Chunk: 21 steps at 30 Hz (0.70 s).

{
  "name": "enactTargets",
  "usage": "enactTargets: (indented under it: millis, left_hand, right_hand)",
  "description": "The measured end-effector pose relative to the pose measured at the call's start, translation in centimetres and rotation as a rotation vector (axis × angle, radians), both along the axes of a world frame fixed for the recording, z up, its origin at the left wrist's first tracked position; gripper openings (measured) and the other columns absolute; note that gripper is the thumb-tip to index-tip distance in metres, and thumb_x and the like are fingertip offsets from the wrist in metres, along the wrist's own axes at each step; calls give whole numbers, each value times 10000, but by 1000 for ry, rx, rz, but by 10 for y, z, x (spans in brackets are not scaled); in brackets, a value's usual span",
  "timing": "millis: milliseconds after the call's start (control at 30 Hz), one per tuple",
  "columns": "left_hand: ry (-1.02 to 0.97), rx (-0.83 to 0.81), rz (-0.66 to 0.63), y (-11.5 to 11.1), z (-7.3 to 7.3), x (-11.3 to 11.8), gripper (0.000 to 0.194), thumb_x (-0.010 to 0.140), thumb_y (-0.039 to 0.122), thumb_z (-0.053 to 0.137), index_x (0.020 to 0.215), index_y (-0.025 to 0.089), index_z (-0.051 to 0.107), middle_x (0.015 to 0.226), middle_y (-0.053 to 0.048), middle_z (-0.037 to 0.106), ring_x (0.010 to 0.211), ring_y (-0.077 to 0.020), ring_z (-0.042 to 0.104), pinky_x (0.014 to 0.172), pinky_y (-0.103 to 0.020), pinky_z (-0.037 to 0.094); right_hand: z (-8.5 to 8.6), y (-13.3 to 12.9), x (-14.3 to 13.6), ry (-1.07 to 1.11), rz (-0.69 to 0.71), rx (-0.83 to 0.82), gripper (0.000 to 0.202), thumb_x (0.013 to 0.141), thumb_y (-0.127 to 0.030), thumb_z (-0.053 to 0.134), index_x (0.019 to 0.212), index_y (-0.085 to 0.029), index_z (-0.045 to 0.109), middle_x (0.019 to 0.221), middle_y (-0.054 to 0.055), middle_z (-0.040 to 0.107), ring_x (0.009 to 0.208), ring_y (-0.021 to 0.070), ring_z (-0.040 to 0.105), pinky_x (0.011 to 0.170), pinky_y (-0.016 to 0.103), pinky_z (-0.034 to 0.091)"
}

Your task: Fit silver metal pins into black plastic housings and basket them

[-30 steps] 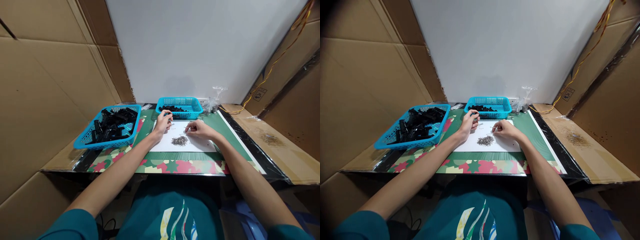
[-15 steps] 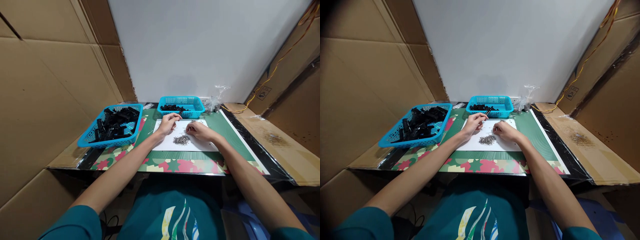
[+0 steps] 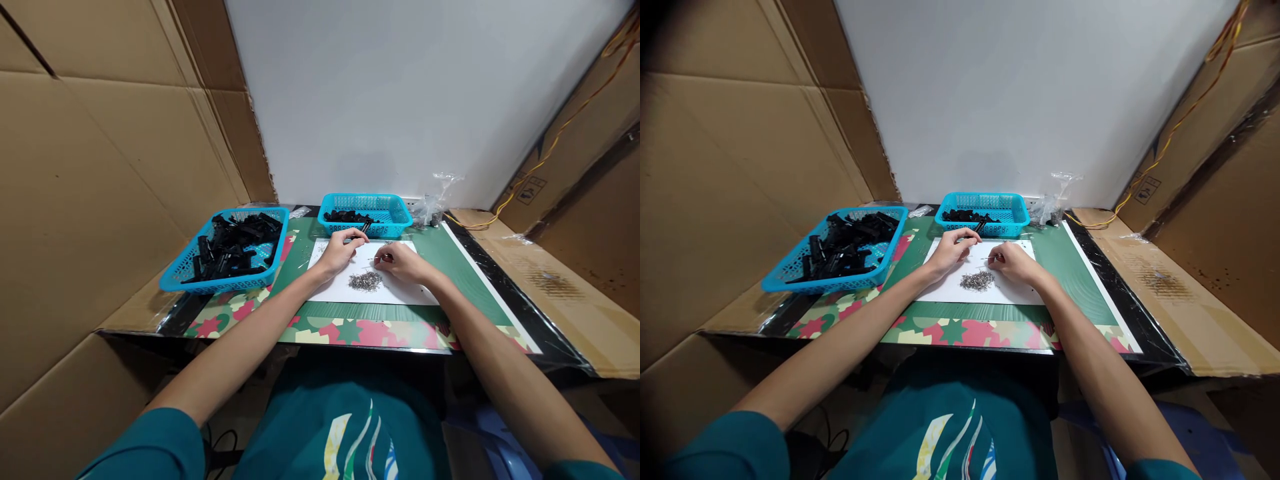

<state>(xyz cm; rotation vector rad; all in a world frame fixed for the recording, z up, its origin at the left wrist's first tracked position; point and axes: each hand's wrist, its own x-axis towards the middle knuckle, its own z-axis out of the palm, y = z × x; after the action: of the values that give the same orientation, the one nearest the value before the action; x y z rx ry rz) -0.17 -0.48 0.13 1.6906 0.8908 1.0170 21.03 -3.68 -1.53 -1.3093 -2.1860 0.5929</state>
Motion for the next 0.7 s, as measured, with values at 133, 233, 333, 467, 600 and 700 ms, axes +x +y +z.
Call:
enactTargets:
  millis: [133,233,333,467,600,700]
  left_hand:
    - [41,25,-3,-2,1,0,199,855,367,656,878,179,718,814,-34,657,680,-130,514,577,-255,389]
    - [86,62,1,-5,2,1,196,860,358,659,875,174,723,858,-46,686,718,-138,543,616,-259,417]
    - [107,64,-40,-6,1,1,241,879,395,674,906,162,731,832,-41,675,701,-135,546,626,-263,428]
    - [80,-7,-123,-6,-3,1,326,903,478,702,952,157,721,678,14,571,579,-110,484,554,-253,396]
    - [49,-69,-180,-7,-8,1,365,895,521,733,979,169,686,621,58,505,451,-79,410,465,-246,332]
    - [65,-76,-185,-7,-9,0,330,906,495,721,971,176,670,617,59,505,430,-85,418,449,-251,321]
  right_hand:
    - [1,1,1,63,-20,-1,93,881,-169,631,842,-170,715,767,29,698,695,173,558,671,294,359]
    - [5,0,1,167,-47,57,119,914,-246,607,855,-181,688,770,27,680,710,181,548,672,297,365]
    - [9,-2,-1,273,-78,136,171,941,-329,601,887,-188,679,795,34,678,728,187,545,683,301,380]
    - [10,-3,-4,340,-84,152,187,941,-362,603,907,-192,673,849,56,706,745,193,556,686,302,400]
    - [8,-3,-6,329,-85,166,192,931,-363,610,921,-185,681,834,55,695,742,194,549,691,307,403]
    - [8,-2,-6,311,-69,153,209,936,-370,604,913,-178,684,820,51,689,730,190,542,681,306,396]
